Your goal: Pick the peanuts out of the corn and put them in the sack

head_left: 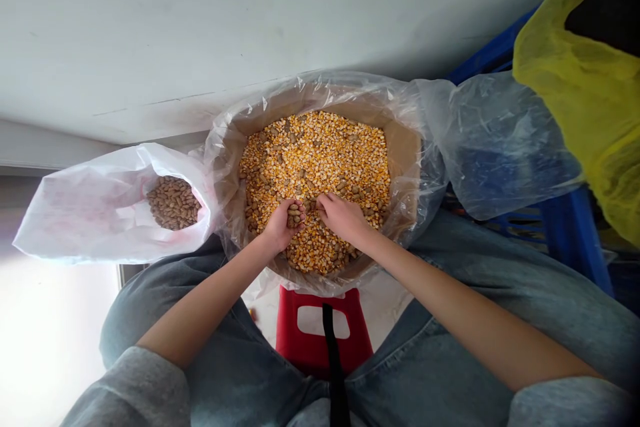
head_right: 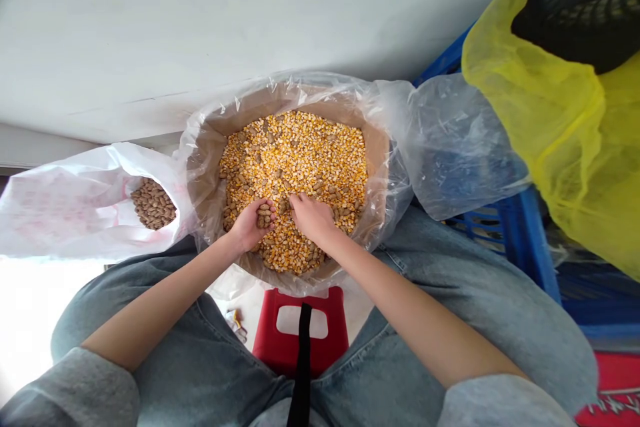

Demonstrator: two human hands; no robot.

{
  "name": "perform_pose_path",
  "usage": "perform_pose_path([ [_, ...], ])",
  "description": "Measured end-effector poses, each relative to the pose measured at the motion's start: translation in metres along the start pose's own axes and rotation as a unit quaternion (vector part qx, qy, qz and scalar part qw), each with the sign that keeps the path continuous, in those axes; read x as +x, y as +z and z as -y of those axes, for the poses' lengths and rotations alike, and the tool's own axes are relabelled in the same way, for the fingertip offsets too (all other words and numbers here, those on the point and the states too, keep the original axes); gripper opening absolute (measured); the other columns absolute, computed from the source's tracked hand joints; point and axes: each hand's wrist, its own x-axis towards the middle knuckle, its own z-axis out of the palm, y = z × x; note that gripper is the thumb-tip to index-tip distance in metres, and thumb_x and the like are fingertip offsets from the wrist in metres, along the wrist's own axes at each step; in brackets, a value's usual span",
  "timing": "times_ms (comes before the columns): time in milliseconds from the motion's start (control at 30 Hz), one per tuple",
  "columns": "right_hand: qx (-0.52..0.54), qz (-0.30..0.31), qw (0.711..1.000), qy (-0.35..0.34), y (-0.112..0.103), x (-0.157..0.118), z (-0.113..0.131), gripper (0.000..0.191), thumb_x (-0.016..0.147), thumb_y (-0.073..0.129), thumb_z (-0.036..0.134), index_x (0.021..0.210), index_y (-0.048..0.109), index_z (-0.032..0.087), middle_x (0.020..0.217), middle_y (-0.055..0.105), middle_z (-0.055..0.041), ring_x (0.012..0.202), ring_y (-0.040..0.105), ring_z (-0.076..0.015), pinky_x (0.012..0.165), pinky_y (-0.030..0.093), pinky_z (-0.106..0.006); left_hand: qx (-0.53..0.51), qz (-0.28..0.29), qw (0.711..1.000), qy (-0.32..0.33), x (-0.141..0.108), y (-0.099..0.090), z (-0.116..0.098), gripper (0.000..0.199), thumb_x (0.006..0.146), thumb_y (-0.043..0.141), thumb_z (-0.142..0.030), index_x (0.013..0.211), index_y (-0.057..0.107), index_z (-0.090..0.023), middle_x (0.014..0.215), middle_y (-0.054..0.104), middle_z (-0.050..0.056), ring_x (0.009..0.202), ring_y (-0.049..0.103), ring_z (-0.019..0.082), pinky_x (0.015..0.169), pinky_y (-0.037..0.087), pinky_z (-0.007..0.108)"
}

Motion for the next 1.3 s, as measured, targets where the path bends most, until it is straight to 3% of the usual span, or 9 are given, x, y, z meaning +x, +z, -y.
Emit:
perform_pose_path([
  [100,0.074,-0.085,0.994,-0.012,-0.009,-0.002,0.008,0.025,0.083,0.031,0.027,0.104,0.041,0.019,0.093,0.057,-0.0046,0.077,0.055,-0.0153,0.058,0.036,-0.023,0.006,-0.034,0.999,0.007,0.003,-0.002,0.001,0.01,0.07,0.042,-0.021,0.064,0.049,-0.016,0.055,0.048,-0.003,0.045,0.045,0.006,0.042,0.036,0.018],
  [200,0.144,-0.131,0.978,-0.076,-0.012,-0.003,0.014,0.022,0.083,0.032,0.027,0.102,0.042,0.02,0.09,0.059,-0.0017,0.077,0.054,-0.0135,0.061,0.035,-0.022,0.03,-0.065,0.997,0.002,0.004,-0.002,0.006,0.011,0.069,0.043,-0.022,0.064,0.05,-0.016,0.054,0.047,-0.003,0.046,0.045,0.007,0.042,0.036,0.018],
  [333,0.158,-0.117,0.964,-0.178,-0.006,-0.004,0.014,0.017,0.082,0.036,0.027,0.095,0.046,0.022,0.088,0.059,-0.0008,0.078,0.053,-0.0136,0.065,0.036,-0.023,0.028,-0.057,0.998,-0.009,0.0,0.005,0.015,0.011,0.07,0.042,-0.022,0.064,0.05,-0.017,0.057,0.05,-0.002,0.051,0.047,0.008,0.045,0.037,0.017],
  [467,0.152,-0.091,0.961,-0.211,-0.002,-0.004,0.011,0.02,0.083,0.035,0.029,0.099,0.046,0.022,0.094,0.058,-0.0023,0.082,0.053,-0.0148,0.068,0.037,-0.025,0.008,-0.043,0.999,-0.019,-0.003,0.009,0.018,0.015,0.072,0.038,-0.018,0.063,0.05,-0.016,0.059,0.052,-0.001,0.053,0.048,0.008,0.047,0.038,0.018],
  [633,0.224,-0.104,0.947,-0.205,-0.006,-0.005,0.01,0.026,0.085,0.028,0.028,0.105,0.044,0.022,0.101,0.056,-0.0032,0.088,0.052,-0.0138,0.074,0.038,-0.025,-0.023,-0.027,0.999,-0.001,-0.003,0.008,0.015,0.012,0.072,0.042,-0.022,0.064,0.05,-0.017,0.056,0.049,-0.003,0.048,0.046,0.007,0.042,0.036,0.017],
  [833,0.308,-0.179,0.931,-0.078,-0.005,0.004,0.007,0.032,0.086,0.024,0.025,0.114,0.037,0.018,0.107,0.051,-0.0073,0.095,0.048,-0.015,0.079,0.039,-0.027,-0.021,0.057,0.998,-0.008,-0.005,0.007,0.011,0.014,0.071,0.046,-0.028,0.065,0.05,-0.016,0.056,0.049,-0.002,0.046,0.046,0.007,0.04,0.035,0.019],
  [933,0.238,-0.162,0.956,-0.064,0.003,0.007,0.001,0.037,0.082,0.027,0.018,0.118,0.035,0.017,0.116,0.044,-0.0087,0.105,0.041,-0.0175,0.086,0.035,-0.031,-0.021,0.054,0.998,-0.008,-0.006,0.006,0.01,0.013,0.07,0.047,-0.028,0.065,0.049,-0.016,0.056,0.049,-0.002,0.046,0.047,0.008,0.04,0.035,0.019],
  [1100,0.041,-0.057,0.99,-0.124,0.022,0.002,-0.007,0.055,0.071,0.04,0.008,0.123,0.032,0.021,0.131,0.028,-0.0045,0.113,0.029,-0.0256,0.087,0.032,-0.04,-0.023,0.051,0.998,-0.003,-0.007,0.007,0.011,0.012,0.07,0.046,-0.026,0.065,0.049,-0.016,0.055,0.05,-0.003,0.045,0.047,0.007,0.04,0.035,0.019],
  [1300,-0.024,-0.026,0.988,-0.149,0.027,0.004,-0.011,0.044,0.075,0.038,0.011,0.118,0.039,0.02,0.124,0.039,-0.0062,0.109,0.032,-0.0251,0.084,0.034,-0.039,-0.015,0.044,0.999,-0.004,-0.009,0.009,0.01,0.012,0.071,0.043,-0.024,0.064,0.048,-0.017,0.054,0.049,-0.003,0.045,0.047,0.007,0.04,0.033,0.019],
])
